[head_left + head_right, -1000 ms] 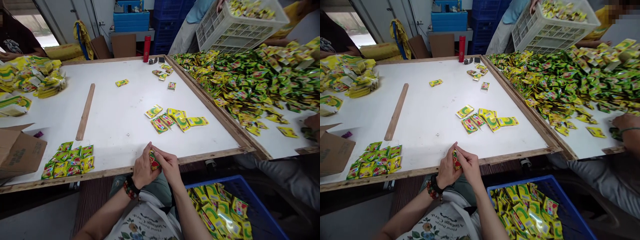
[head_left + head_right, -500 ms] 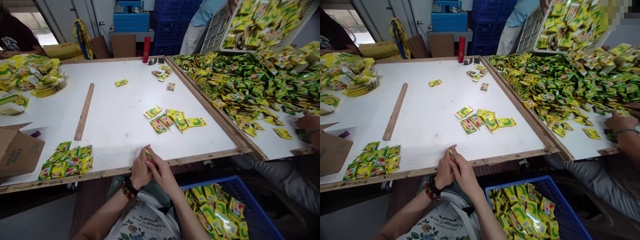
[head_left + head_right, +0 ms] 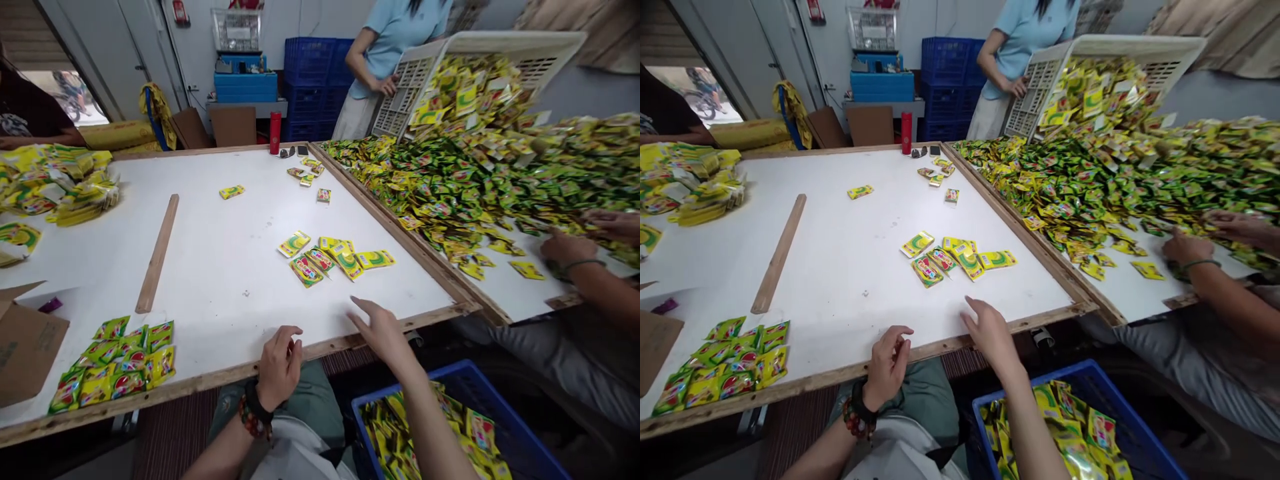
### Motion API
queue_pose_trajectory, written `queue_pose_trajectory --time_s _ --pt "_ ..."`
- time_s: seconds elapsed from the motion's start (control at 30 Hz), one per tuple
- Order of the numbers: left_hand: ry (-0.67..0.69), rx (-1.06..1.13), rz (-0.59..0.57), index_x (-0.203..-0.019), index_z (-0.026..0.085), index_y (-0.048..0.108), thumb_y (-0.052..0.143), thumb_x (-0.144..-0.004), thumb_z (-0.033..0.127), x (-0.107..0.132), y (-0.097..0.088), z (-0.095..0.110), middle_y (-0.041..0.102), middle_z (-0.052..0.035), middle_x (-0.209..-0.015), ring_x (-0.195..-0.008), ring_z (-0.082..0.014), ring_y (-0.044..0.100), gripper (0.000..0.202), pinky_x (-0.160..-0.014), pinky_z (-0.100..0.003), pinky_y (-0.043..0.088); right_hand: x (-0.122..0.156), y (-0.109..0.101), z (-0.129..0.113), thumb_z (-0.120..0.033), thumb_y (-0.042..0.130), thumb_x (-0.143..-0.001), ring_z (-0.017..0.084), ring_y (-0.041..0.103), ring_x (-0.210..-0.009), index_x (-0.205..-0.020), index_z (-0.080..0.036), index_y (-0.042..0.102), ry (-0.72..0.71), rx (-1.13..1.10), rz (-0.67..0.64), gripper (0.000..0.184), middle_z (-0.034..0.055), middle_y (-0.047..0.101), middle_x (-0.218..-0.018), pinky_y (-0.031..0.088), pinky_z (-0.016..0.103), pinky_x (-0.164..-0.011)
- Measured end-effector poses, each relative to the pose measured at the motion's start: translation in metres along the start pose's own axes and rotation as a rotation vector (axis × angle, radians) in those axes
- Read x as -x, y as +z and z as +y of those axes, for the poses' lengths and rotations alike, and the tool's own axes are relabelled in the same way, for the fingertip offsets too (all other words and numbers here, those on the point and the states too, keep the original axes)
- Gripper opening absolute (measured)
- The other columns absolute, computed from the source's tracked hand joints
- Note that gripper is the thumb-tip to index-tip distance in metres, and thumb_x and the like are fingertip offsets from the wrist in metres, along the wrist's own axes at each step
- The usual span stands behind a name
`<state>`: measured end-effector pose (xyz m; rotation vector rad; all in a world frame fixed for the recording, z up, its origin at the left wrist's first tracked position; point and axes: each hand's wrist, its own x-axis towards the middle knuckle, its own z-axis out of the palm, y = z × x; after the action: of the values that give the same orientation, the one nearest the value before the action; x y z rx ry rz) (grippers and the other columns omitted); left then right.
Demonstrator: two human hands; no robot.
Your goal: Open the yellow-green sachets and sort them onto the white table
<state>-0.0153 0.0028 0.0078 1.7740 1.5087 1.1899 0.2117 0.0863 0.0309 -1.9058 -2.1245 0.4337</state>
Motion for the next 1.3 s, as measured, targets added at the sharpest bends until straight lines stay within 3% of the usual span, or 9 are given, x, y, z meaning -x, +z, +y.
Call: queue_pose_trajectory --time_s 0.13,0.23,0.33,0.47,0.6,0.77,0.93,1.1,1.3 --pt "0.001 -0.008 0.071 -0.097 0.019 0.06 0.041 -0.094 0.021 0.0 0.001 -0.004 0.063 -0.0034 -0.081 -0.068 -0.0142 0.059 0.02 -0.062 -0.025 0.05 -0.091 0.025 -0.035 -0.023 0.052 -0.088 0.026 0.068 -0.084 -0.102 -0.01 0.072 0.07 0.032 0.072 0.028 0.0156 0.074 -0.089 0.048 0.033 -0.07" --pt "0.047 -0.044 0.136 -0.105 0.019 0.059 0.04 -0.094 0.016 -0.005 -0.005 -0.003 0.067 -0.0062 -0.094 -0.079 -0.0156 0.064 0.023 -0.066 -0.027 0.054 -0.108 0.029 -0.048 -0.019 0.053 -0.088 0.023 0.066 -0.081 -0.087 -0.015 0.074 -0.011 0.044 0.11 0.021 0.0124 0.071 -0.088 0.044 0.029 -0.064" --pt "0.179 -0.179 0.142 -0.13 0.021 0.047 0.042 -0.093 0.014 -0.024 -0.016 0.006 0.058 -0.0117 -0.128 -0.117 -0.0224 0.056 0.039 -0.094 -0.04 0.051 -0.075 0.015 -0.05 -0.019 0.046 -0.093 0.021 0.062 -0.085 -0.091 -0.019 0.073 -0.12 0.062 0.164 0.026 0.0106 0.068 -0.093 0.043 0.027 -0.064" --pt "0.304 -0.333 0.005 -0.148 0.019 0.02 0.058 -0.087 0.028 -0.058 -0.029 0.023 0.029 -0.0175 -0.153 -0.145 -0.0353 0.018 0.073 -0.111 -0.061 0.028 -0.006 -0.019 -0.047 -0.012 0.042 -0.094 0.02 0.058 -0.086 -0.103 -0.021 0.071 -0.489 0.072 0.282 0.032 0.0102 0.065 -0.088 0.045 0.026 -0.065" --pt "0.309 -0.238 -0.239 -0.144 0.02 0.025 0.066 -0.08 0.034 -0.065 -0.023 0.028 0.05 -0.0164 -0.137 -0.131 -0.0345 0.045 0.077 -0.107 -0.059 0.036 0.038 -0.033 -0.049 -0.011 0.041 -0.094 0.018 0.059 -0.087 -0.112 -0.027 0.069 -0.733 -0.174 0.273 0.037 0.0083 0.063 -0.091 0.051 0.027 -0.068" --pt "0.044 -0.121 -0.1 -0.138 0.019 0.025 0.064 -0.08 0.033 -0.019 0.008 0.018 0.06 -0.0139 -0.12 -0.097 -0.0269 0.067 0.072 -0.078 -0.042 0.056 0.053 -0.002 -0.067 -0.022 0.053 -0.091 0.02 0.061 -0.101 -0.118 -0.033 0.068 -0.329 -0.725 0.236 0.033 0.0089 0.058 -0.114 0.055 0.033 -0.078" --pt "0.173 -0.118 0.099 -0.122 0.022 0.037 0.063 -0.075 0.024 0.013 0.029 0.002 0.059 -0.012 -0.119 -0.099 -0.0263 0.066 0.054 -0.076 -0.039 0.055 0.058 0.028 -0.094 -0.031 0.066 -0.081 0.022 0.063 -0.11 -0.143 -0.034 0.04 0.13 -1.315 -0.011 0.067 0.0062 0.063 -0.13 0.055 0.036 -0.087" --pt "0.151 -0.077 0.043 -0.138 0.019 0.02 0.06 -0.077 0.026 0.01 0.025 0.002 0.044 -0.0201 -0.14 -0.111 -0.0265 0.061 0.073 -0.082 -0.039 0.054 0.065 0.023 -0.095 -0.036 0.067 -0.082 0.03 0.064 -0.111 -0.117 -0.026 0.069 -0.034 -1.14 -0.127 0.037 0.0054 0.069 -0.121 0.049 0.046 -0.097" --pt "0.056 -0.218 -0.074 -0.128 0.016 0.035 0.061 -0.074 0.033 0.006 0.027 0.001 0.065 -0.0132 -0.108 -0.086 -0.0295 0.068 0.063 -0.068 -0.04 0.055 0.061 0.023 -0.095 -0.038 0.063 -0.083 0.031 0.069 -0.102 -0.11 -0.026 0.072 0.045 -1.033 0.015 0.031 0.0018 0.073 -0.111 0.053 0.048 -0.092"
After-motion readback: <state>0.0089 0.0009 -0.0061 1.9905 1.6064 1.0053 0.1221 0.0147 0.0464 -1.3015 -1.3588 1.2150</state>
